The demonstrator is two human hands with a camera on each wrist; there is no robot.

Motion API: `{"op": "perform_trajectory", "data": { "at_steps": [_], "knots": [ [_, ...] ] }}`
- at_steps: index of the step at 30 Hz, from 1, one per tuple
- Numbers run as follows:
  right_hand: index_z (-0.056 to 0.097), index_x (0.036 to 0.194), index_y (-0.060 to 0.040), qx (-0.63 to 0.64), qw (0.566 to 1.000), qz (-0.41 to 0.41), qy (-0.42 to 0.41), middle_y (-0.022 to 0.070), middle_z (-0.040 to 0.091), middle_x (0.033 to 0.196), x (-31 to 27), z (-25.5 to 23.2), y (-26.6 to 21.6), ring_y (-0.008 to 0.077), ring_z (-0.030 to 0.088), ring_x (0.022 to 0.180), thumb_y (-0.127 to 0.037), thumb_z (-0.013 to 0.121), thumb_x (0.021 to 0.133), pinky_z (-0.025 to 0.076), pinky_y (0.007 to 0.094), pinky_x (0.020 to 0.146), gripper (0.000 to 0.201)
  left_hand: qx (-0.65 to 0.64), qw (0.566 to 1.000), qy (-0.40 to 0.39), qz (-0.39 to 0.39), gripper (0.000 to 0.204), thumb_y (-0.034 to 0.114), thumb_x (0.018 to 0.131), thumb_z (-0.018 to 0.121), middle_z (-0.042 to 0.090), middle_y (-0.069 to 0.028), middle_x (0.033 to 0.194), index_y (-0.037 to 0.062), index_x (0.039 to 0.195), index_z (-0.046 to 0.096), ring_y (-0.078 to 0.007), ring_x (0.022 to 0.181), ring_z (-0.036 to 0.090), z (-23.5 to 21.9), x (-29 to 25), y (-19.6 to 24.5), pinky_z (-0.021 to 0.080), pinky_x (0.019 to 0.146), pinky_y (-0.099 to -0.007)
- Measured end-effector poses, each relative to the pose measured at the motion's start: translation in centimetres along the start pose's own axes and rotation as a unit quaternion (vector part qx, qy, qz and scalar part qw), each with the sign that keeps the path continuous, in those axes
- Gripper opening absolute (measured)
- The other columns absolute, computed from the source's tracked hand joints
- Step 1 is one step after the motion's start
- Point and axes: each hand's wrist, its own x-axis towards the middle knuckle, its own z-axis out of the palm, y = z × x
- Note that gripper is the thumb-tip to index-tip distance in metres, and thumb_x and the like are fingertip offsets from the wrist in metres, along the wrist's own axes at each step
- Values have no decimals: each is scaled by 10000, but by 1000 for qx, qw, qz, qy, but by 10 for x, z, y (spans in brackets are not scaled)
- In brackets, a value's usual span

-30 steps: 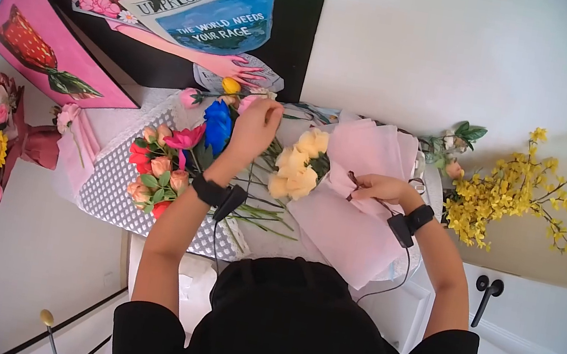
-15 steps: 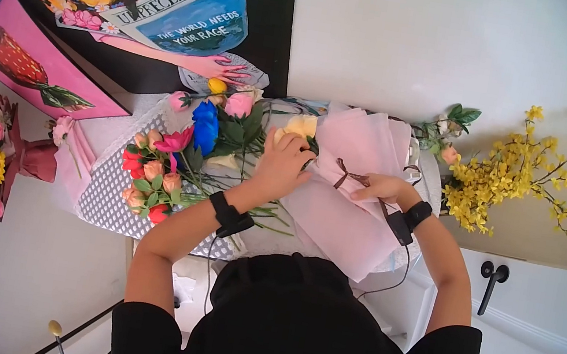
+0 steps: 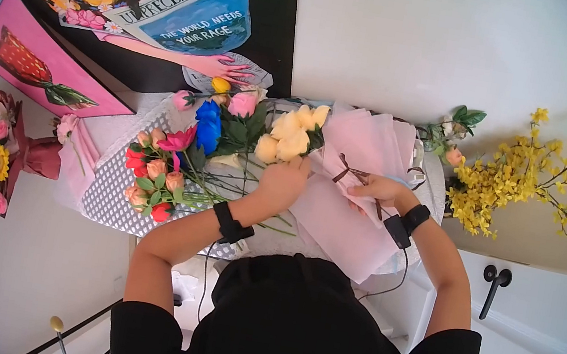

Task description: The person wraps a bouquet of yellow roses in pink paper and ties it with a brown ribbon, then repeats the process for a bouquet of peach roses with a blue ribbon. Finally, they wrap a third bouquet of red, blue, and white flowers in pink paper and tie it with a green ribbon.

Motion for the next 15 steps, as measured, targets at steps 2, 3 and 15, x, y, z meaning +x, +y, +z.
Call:
{"op": "perform_trajectory", "data": {
  "at_steps": [2, 3, 15],
  "knots": [
    [523, 989, -6, 9, 1000, 2, -13, 102, 601, 745, 0, 3, -5, 184, 601, 609, -222, 599, 850, 508, 305, 525, 268, -29, 998, 46, -26, 181, 148, 762, 550, 508, -97, 807, 51, 911, 513, -221, 591, 604, 1, 6, -7, 490, 460, -332],
    [523, 989, -6, 9, 1000, 1, -12, 102, 601, 745, 0, 3, -5, 184, 601, 609, -222, 599, 850, 508, 305, 525, 268, -49, 996, 61, -44, 212, 153, 775, 552, 517, -115, 844, 44, 951, 509, -244, 577, 601, -4, 9, -7, 496, 479, -346],
    [530, 1027, 0, -28, 1000, 0, -10, 83, 599, 798, 28, 0, 3, 158, 601, 652, -248, 594, 858, 513, 295, 542, 306, -453, 856, 106, -224, 255, 131, 853, 551, 547, -119, 969, -14, 1058, 507, -168, 560, 590, 43, 14, -21, 448, 466, -266]
  ]
}}
